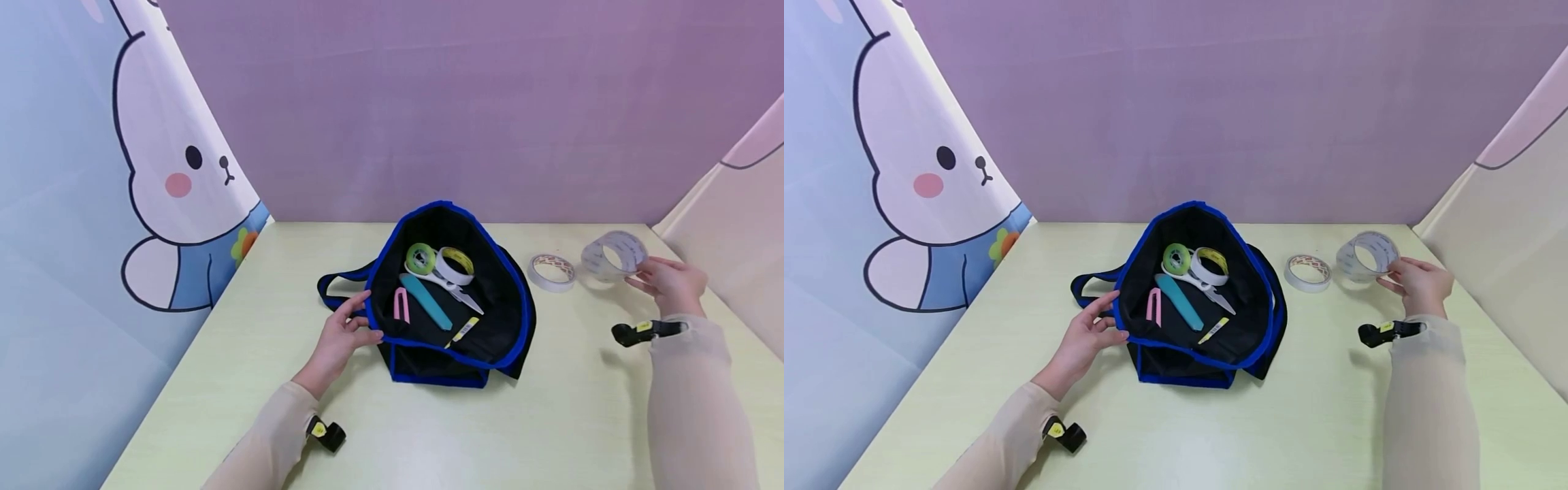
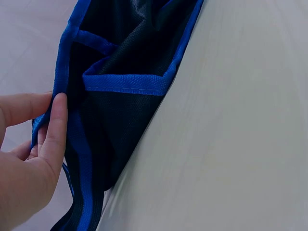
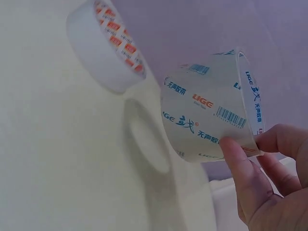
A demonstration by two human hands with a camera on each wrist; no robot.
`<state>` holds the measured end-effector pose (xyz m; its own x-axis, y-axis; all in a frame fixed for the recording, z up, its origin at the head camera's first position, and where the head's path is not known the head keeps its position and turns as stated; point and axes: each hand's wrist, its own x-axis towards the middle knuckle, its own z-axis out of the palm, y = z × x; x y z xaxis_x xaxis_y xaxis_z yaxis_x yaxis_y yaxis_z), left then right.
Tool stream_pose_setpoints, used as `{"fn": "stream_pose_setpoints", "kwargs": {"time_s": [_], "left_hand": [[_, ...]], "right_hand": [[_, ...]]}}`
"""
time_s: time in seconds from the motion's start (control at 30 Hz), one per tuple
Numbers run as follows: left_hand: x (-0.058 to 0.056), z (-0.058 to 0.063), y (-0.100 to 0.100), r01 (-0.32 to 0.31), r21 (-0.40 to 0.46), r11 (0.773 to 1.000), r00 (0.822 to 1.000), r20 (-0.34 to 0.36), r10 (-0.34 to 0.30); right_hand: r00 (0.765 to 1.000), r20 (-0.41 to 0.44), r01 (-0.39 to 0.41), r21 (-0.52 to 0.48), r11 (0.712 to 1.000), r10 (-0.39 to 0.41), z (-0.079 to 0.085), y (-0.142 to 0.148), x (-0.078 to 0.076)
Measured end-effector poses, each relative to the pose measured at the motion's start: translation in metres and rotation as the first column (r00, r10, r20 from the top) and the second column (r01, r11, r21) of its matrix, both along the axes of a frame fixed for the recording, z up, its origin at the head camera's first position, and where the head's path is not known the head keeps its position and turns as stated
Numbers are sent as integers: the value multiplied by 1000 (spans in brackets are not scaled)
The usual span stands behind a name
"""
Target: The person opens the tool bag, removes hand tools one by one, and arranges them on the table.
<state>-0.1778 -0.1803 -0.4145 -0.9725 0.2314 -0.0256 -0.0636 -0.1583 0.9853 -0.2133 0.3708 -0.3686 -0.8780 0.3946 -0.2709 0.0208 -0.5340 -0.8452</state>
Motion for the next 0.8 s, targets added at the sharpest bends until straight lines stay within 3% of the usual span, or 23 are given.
{"fn": "stream_pose_setpoints", "kwargs": {"time_s": [0.23, 0.53, 0.67, 0.8], "left_hand": [[0, -1, -1, 3, 5, 1000, 1000, -3, -3], [0, 2, 1, 6, -7, 1000, 1000, -4, -6], [0, 2, 1, 0, 2, 1000, 1000, -3, 0], [1, 1, 0, -4, 4, 1000, 1000, 4, 4]], "right_hand": [[993, 117, -24, 33, 999, 20, -12, 5, 1], [982, 141, -141, 138, 980, 122, -10, 9, 1], [985, 167, -87, 266, 960, 43, -8, 6, 1], [981, 164, 28, 421, 907, -107, -3, -5, -1]]}}
